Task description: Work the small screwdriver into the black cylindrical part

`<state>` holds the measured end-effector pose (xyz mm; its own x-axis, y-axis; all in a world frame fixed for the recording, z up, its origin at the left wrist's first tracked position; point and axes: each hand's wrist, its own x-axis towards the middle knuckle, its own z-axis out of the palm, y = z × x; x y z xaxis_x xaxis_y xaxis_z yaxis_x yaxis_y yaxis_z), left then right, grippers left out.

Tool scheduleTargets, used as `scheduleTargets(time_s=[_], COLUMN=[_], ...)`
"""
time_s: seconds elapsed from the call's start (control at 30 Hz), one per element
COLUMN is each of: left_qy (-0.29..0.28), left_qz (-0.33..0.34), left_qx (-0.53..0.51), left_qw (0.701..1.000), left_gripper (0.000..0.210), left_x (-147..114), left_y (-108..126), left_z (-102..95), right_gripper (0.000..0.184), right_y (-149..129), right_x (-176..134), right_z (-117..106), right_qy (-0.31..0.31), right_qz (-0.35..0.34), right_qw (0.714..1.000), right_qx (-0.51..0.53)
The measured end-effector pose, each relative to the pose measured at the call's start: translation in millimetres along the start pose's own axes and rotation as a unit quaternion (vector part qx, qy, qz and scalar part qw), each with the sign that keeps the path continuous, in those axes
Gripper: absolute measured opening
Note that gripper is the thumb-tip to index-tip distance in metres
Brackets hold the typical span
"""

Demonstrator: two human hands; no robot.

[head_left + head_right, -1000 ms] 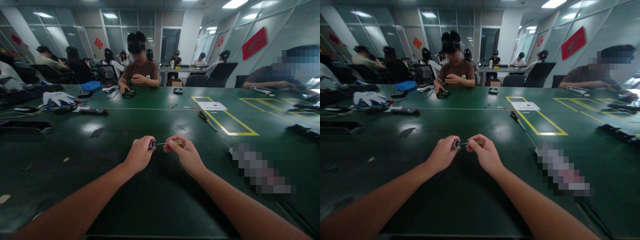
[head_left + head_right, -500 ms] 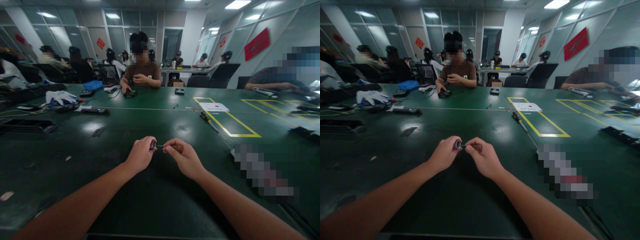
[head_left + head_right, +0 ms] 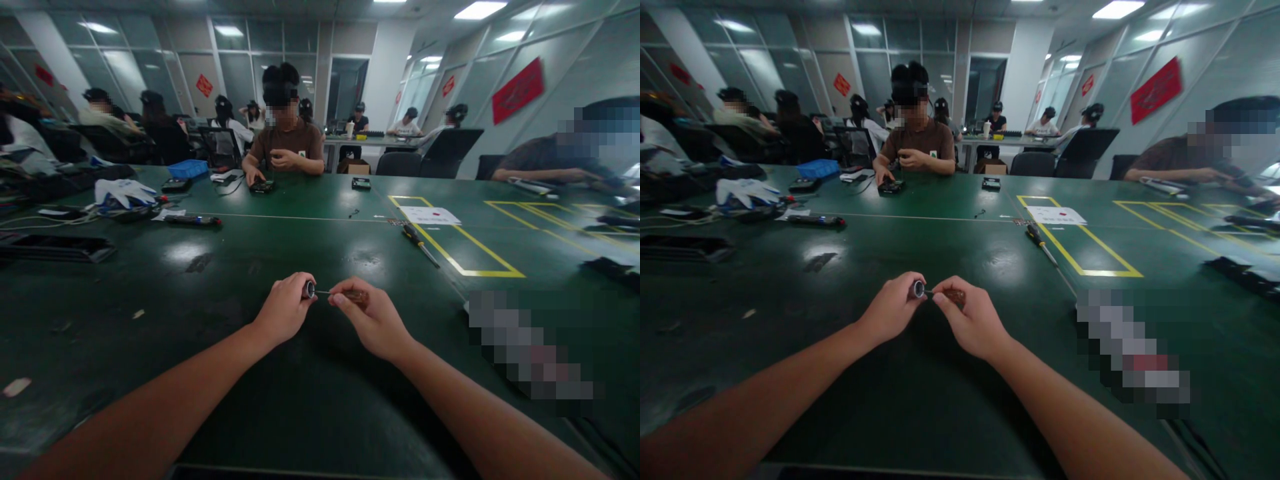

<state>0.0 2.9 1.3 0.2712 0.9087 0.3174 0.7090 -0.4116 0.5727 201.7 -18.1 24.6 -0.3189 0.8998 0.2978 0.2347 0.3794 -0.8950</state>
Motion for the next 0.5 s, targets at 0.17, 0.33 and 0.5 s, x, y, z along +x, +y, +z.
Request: scheduleTargets(time_s=[0.17, 0.33, 0.5], left_qy=[0.008, 0.001, -0.001], left_qz=[-0.012, -0.002, 0.002], left_qx=[-0.024, -0.012, -0.001], left_qw=[1.0, 1.0, 1.0], left_gripper=[0.015, 0.017, 0.017], left_x=[0, 0, 0], left_y=[2, 1, -1], left_z=[-2.1, -0.2, 1.0], right_gripper=[0.015, 0.018, 0.011], right_y=[2, 13, -1], right_x=[3, 9, -2], right_z=[2, 0, 3], right_qy=[0.038, 0.052, 0.001], right_qz=[0.029, 0.076, -0.001], right_qw=[0.995, 0.976, 1.0], right_qx=[0.092, 0.197, -0.02])
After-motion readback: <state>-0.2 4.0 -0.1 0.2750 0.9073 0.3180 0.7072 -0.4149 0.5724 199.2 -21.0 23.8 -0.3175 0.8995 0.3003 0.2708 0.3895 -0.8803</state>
